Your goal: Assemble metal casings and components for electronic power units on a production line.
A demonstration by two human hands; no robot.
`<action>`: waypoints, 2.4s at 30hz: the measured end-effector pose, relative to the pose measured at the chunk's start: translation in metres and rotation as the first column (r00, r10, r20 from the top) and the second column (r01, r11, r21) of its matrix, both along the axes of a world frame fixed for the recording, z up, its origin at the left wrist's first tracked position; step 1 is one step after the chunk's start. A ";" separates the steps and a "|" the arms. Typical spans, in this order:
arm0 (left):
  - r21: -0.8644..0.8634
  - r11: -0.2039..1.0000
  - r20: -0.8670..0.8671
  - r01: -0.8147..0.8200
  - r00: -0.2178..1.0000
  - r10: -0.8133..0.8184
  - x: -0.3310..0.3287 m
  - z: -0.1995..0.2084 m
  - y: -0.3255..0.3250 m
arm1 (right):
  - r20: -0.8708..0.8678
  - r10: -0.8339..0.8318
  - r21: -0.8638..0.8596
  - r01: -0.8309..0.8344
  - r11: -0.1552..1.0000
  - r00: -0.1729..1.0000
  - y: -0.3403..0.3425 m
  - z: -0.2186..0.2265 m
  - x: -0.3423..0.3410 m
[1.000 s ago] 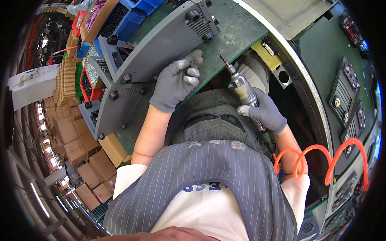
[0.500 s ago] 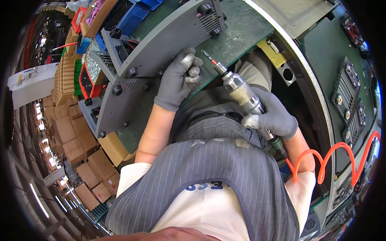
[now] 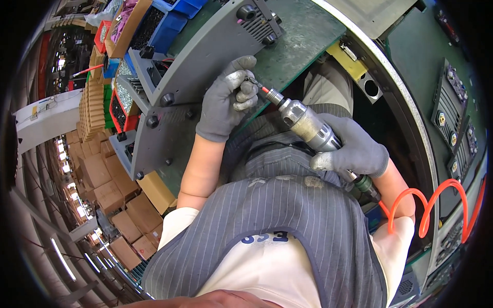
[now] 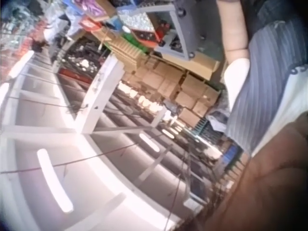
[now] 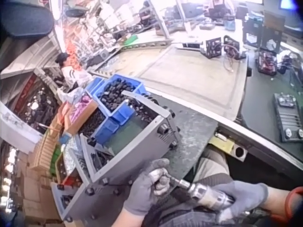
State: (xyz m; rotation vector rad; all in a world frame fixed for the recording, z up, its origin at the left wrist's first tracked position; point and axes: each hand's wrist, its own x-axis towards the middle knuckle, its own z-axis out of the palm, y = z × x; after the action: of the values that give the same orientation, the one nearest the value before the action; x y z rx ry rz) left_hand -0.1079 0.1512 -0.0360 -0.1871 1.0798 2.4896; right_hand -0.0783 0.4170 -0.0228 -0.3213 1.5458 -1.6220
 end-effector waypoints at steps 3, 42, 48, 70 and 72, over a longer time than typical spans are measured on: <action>-0.163 0.986 -0.043 0.035 0.998 -0.043 -0.003 0.004 0.001 | -0.012 0.026 0.028 -0.025 0.999 1.000 0.004 -0.001 -0.001; -0.410 -0.406 -0.450 -0.817 0.568 -0.689 -0.079 0.080 0.012 | -0.148 -0.275 -0.090 0.264 0.960 0.950 -0.005 0.039 -0.050; -0.412 -0.387 -0.459 -0.825 0.554 -0.694 -0.075 0.082 0.013 | -0.154 -0.221 -0.069 0.213 0.975 0.963 -0.001 0.039 -0.055; 0.076 0.997 0.191 -0.011 0.982 -0.004 0.000 -0.027 0.007 | 0.024 -0.097 -0.006 0.097 0.995 0.995 0.004 -0.013 0.005; -0.206 0.976 0.118 -0.072 0.988 0.098 -0.001 -0.020 0.011 | 0.036 -0.080 -0.027 0.081 0.996 0.996 0.000 -0.012 0.006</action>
State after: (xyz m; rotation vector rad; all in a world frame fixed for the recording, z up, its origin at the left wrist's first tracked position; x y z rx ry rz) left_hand -0.1093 0.1622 -0.0563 -0.4549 1.2930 2.4011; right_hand -0.0726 0.4172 -0.0351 -0.2471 1.5282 -1.7046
